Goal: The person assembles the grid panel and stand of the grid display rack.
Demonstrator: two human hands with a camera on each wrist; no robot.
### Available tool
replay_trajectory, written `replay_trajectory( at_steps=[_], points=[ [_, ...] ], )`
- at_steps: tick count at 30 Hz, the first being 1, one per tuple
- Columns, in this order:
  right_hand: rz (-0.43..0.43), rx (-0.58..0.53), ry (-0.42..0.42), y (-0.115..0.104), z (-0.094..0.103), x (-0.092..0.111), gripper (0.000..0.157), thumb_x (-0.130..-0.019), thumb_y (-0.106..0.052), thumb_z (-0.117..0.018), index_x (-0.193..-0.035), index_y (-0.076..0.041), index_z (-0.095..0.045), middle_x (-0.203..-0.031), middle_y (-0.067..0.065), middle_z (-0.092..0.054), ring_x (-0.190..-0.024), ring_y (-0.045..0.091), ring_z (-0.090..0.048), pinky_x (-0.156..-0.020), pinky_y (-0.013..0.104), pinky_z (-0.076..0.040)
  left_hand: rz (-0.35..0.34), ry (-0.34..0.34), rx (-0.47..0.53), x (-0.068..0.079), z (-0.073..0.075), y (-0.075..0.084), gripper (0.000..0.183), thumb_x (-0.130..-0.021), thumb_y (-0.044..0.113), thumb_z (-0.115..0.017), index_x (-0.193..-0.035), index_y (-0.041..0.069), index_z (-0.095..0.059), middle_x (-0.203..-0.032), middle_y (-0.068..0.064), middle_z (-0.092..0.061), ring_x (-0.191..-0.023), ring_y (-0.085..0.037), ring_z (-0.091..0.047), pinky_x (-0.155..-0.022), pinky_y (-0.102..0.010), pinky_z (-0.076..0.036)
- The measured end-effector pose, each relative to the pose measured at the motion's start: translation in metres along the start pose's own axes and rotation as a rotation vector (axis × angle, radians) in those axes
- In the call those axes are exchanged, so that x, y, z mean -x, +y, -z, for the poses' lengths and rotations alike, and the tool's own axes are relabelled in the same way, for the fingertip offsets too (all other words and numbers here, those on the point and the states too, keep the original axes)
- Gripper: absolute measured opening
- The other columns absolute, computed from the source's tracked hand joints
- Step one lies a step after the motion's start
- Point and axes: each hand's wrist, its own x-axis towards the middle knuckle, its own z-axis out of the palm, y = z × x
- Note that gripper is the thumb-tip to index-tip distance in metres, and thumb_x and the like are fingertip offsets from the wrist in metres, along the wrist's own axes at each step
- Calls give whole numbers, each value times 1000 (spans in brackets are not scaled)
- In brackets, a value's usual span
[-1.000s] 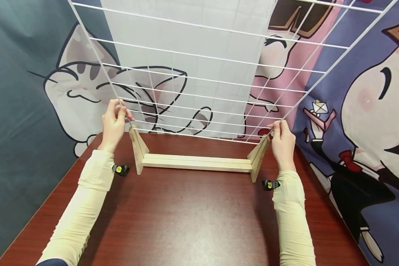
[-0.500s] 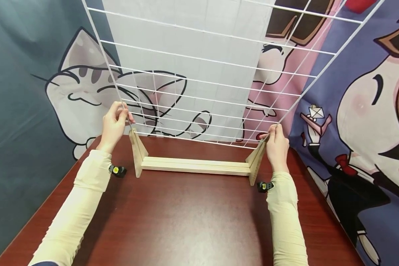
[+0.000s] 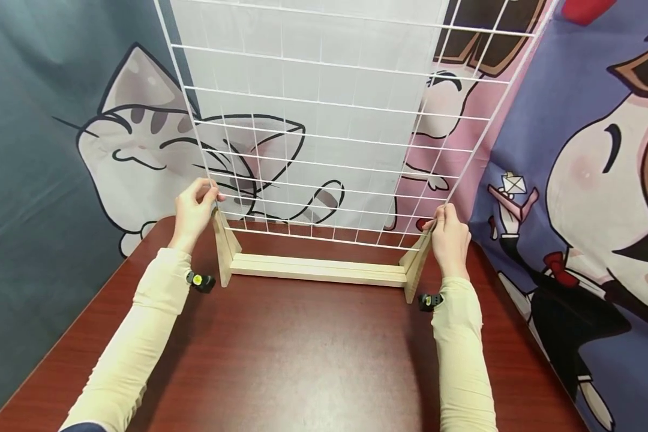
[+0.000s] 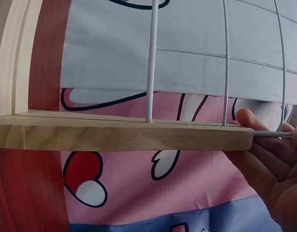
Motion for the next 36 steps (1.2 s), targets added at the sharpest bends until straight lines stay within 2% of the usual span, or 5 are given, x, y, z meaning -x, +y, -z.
replay_trajectory(
  at_steps=[5, 14, 24, 30, 36],
  points=[
    [19, 18, 8, 2, 0, 1, 34, -105, -30, -34, -99, -4, -54, -90, 18, -74, -95, 45, -64, -82, 53, -39, 0, 32, 14, 6, -4, -6, 13, -97, 9, -55, -101, -1, -63, -95, -22, -72, -75, 7, -60, -71, -13, -42],
    [31, 31, 34, 2, -3, -2, 35, -105, -31, -36, -94, -4, -56, -90, 17, -74, -92, 44, -65, -81, 54, -39, 7, 47, -35, 16, -7, -9, 15, -98, 12, -54, -101, 0, -62, -97, -20, -72, -90, -32, -68, -71, -17, -41],
    [14, 15, 44, 1, -1, -2, 35, -104, -29, -38, -91, -3, -59, -91, 16, -74, -95, 43, -65, -84, 54, -39, -15, 56, -50, 19, -9, -8, 15, -98, 10, -55, -99, -3, -62, -98, -20, -70, -90, -33, -70, -68, -12, -40],
    [18, 15, 41, 0, -3, -1, 32, -102, -26, -43, -88, -4, -62, -89, 16, -74, -95, 42, -65, -85, 54, -40, -26, 118, -85, 22, -11, -15, 10, -93, 3, -59, -93, -4, -65, -95, -19, -69, -87, -31, -68, -70, -10, -40],
    [27, 19, 53, 1, -5, 2, 30, -100, -23, -47, -86, -4, -65, -85, 17, -74, -89, 43, -66, -84, 54, -41, -54, 162, -137, 27, -15, -21, 8, -92, 1, -60, -91, -5, -66, -94, -19, -69, -87, -31, -67, -77, -28, -48]
  ],
)
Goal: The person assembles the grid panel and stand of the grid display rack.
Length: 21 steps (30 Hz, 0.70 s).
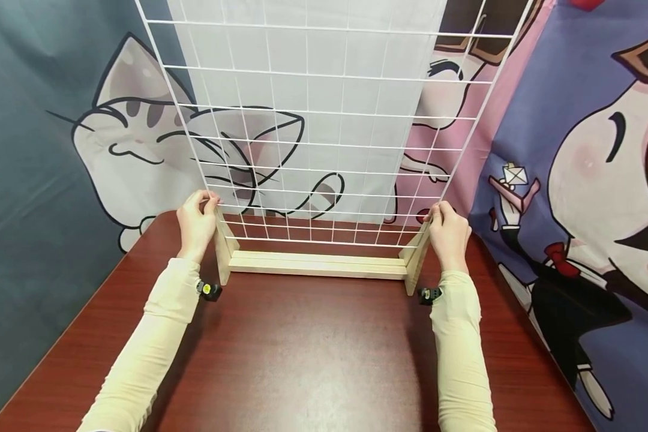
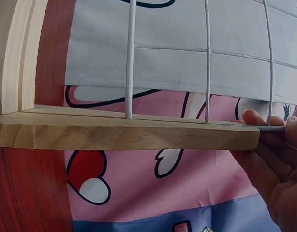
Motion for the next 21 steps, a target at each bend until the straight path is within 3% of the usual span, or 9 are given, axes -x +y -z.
replay_trajectory(
  at_steps=[5, 21],
  points=[
    [-23, -21, 19, 2, -1, 2, 31, -100, -25, -48, -86, -4, -66, -84, 18, -73, -93, 44, -64, -89, 55, -40, -33, 10, -22, 2, -2, 0, 10, -92, 2, -60, -91, -5, -66, -94, -20, -68, -92, -35, -66, -85, -44, -49],
    [-69, -63, 108, 0, -6, 8, 55, -103, -43, -38, -81, -3, -69, -83, 20, -72, -93, 44, -64, -86, 53, -40, -29, 23, -73, 4, -3, 0, 15, -96, 10, -56, -90, 0, -65, -92, -16, -68, -89, -36, -65, -80, -48, -45]
  ],
)
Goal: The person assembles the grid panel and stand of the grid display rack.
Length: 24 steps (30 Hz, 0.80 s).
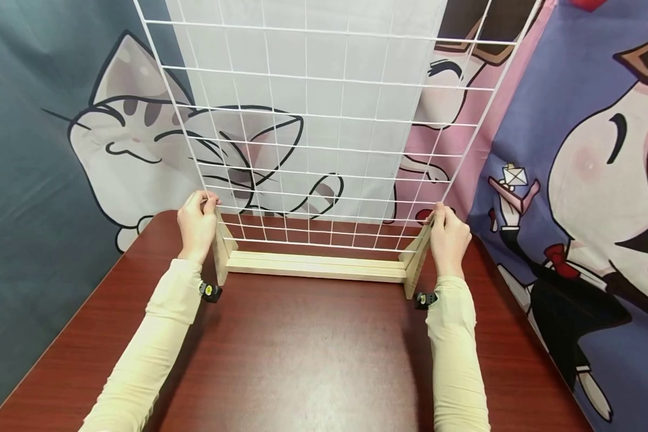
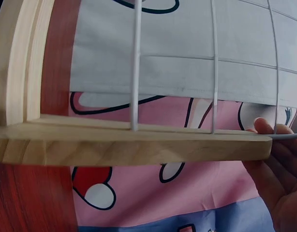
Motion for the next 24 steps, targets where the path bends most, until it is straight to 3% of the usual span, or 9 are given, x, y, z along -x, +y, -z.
replay_trajectory(
  at_steps=[10, 24],
  points=[
    [-74, -2, -10, -3, -3, 2, 57, -102, -47, -38, -82, -4, -70, -85, 19, -71, -95, 43, -63, -90, 51, -39, 37, 20, -31, -2, 0, 2, 33, -103, 21, -44, -88, 1, -66, -90, -16, -69, -88, -36, -65, -79, -50, -44],
    [-68, -11, 26, -9, -3, 2, 52, -101, -40, -41, -80, -3, -70, -85, 19, -72, -90, 43, -62, -85, 50, -38, 89, 36, -22, -11, 0, 6, 46, -103, 35, -41, -81, 4, -67, -83, -15, -70, -86, -37, -67, -79, -49, -44]
  ],
)
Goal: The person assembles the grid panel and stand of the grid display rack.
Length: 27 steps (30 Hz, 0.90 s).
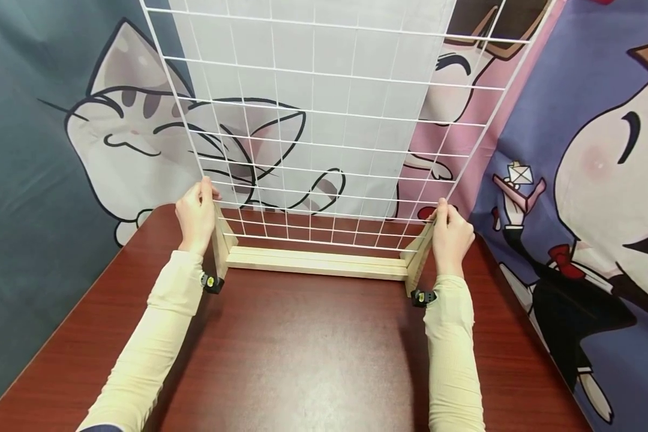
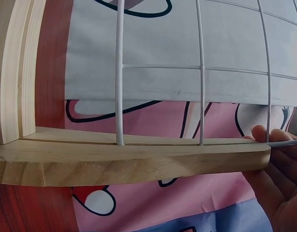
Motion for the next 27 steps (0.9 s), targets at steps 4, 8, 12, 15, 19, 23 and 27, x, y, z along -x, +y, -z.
replay_trajectory(
  at_steps=[4, 8, 12, 15, 19, 23, 27],
  points=[
    [16, 2, 26, 0, -2, 2, 53, -102, -41, -40, -79, -4, -70, -83, 18, -72, -82, 40, -61, -75, 43, -37, 8, -4, 9, -2, 0, -2, 46, -102, 36, -44, -81, 4, -68, -82, -15, -70, -86, -36, -67, -79, -48, -45],
    [27, 4, 43, 1, -4, 4, 52, -102, -41, -41, -80, -4, -70, -82, 17, -72, -79, 39, -61, -69, 38, -35, 4, -7, 7, -1, 0, -3, 44, -102, 35, -44, -80, 4, -67, -82, -14, -70, -85, -36, -67, -79, -48, -45],
    [26, 10, 44, 1, -5, 4, 49, -102, -38, -41, -80, -5, -70, -84, 16, -72, -81, 38, -62, -71, 39, -36, -2, -12, -7, 0, 0, -3, 44, -102, 35, -43, -79, 6, -66, -82, -14, -68, -83, -37, -66, -77, -50, -44],
    [27, 13, 49, 0, -4, 3, 48, -102, -37, -42, -80, -5, -71, -84, 15, -72, -81, 38, -62, -72, 39, -36, -10, -13, -12, 0, 0, -2, 43, -103, 34, -43, -79, 5, -65, -82, -14, -68, -82, -37, -65, -76, -50, -44],
    [33, 16, 45, -1, -3, 1, 49, -101, -37, -42, -79, -5, -71, -83, 16, -72, -80, 40, -62, -73, 43, -37, -16, -15, -22, 0, 1, -1, 43, -103, 32, -42, -80, 5, -66, -83, -15, -69, -83, -38, -66, -77, -51, -45],
    [28, 16, 21, -1, -2, 0, 50, -101, -37, -43, -79, -3, -71, -82, 18, -72, -79, 41, -59, -76, 46, -37, -19, -15, -29, 1, 1, -1, 41, -103, 30, -42, -82, 4, -66, -84, -15, -69, -85, -39, -66, -79, -52, -45],
    [2, 42, -22, -5, -1, -3, 50, -100, -36, -42, -77, -3, -71, -82, 19, -72, -82, 43, -59, -82, 49, -38, -20, -17, -36, 2, 2, -2, 40, -103, 29, -42, -83, 4, -67, -86, -16, -69, -87, -39, -66, -80, -52, -45]
  ],
)
